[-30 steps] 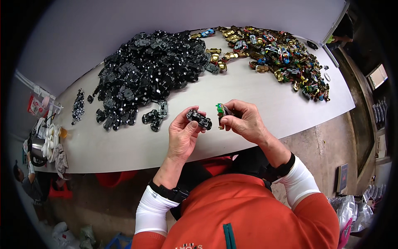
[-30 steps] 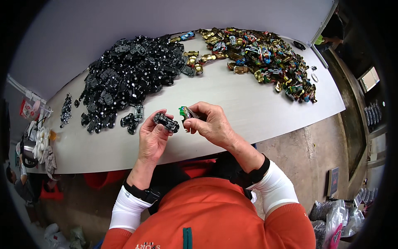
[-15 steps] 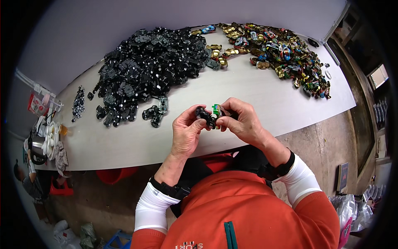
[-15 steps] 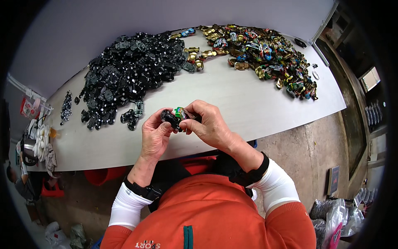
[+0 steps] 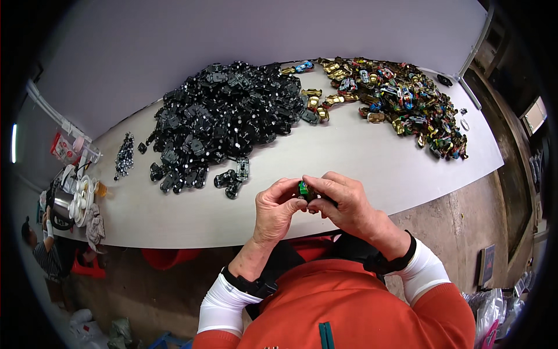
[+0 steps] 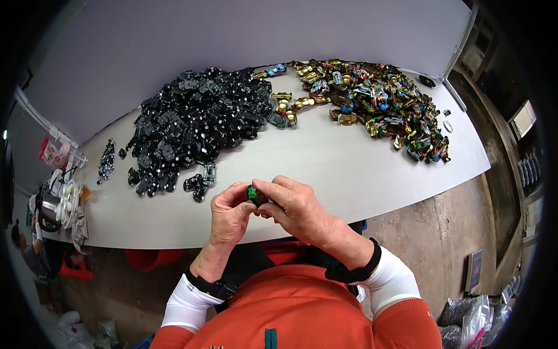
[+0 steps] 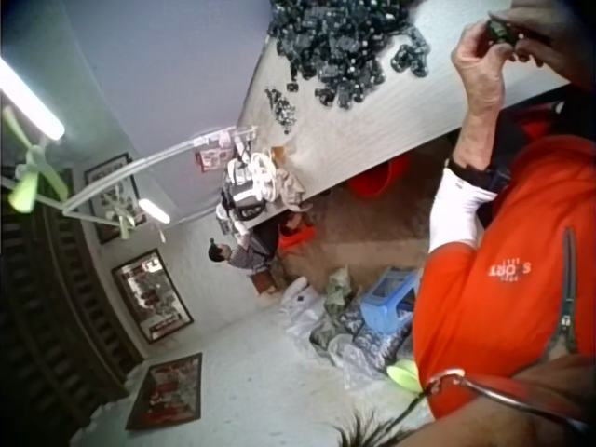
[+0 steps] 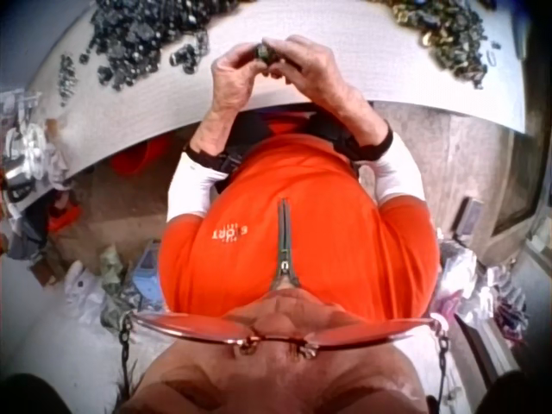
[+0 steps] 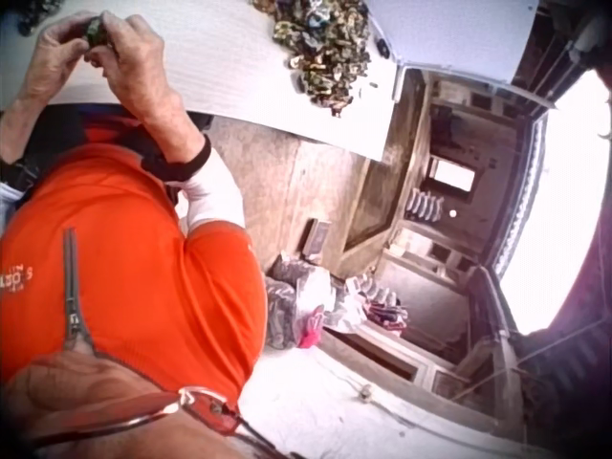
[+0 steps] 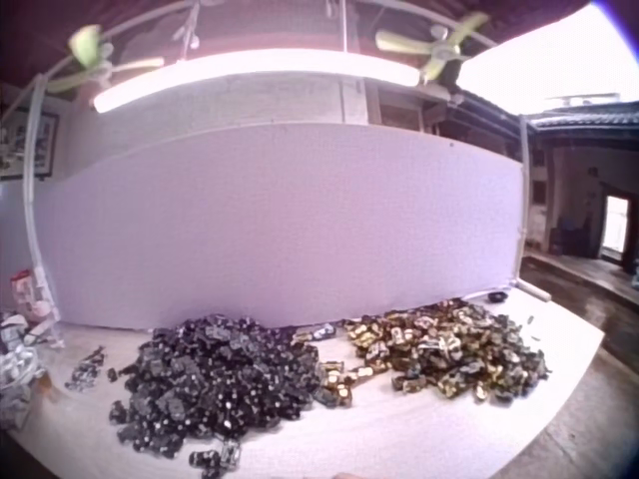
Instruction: The person assembles small toy cars by hand at a white table. They pick up a black car chassis and a colored body, fit the two parts together, and place the completed car on the table. This process is repeated continuously with different colored bodies.
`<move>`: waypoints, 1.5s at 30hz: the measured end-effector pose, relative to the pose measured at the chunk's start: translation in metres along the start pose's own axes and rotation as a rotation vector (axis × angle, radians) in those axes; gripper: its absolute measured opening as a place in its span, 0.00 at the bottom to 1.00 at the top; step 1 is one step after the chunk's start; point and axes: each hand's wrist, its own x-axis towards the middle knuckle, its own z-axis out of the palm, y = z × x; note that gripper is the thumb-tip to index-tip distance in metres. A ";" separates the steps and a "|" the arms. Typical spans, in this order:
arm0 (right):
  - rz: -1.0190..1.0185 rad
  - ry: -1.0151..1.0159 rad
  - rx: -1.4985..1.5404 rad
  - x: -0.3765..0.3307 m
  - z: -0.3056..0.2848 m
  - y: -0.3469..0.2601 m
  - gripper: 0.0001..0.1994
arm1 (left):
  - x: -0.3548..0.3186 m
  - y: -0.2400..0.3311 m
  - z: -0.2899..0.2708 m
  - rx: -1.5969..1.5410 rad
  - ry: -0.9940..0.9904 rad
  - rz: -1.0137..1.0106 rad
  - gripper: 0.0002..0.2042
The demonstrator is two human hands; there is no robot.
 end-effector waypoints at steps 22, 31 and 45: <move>0.634 -0.056 0.586 -0.012 -0.008 0.023 0.06 | 0.008 -0.014 -0.022 -0.158 0.182 -0.345 0.08; 0.790 -0.054 0.781 -0.016 0.002 0.038 0.10 | 0.010 -0.024 -0.033 -0.245 0.224 -0.442 0.07; 0.592 0.034 0.626 -0.020 0.007 0.048 0.02 | 0.010 -0.019 -0.005 -0.064 0.227 -0.252 0.05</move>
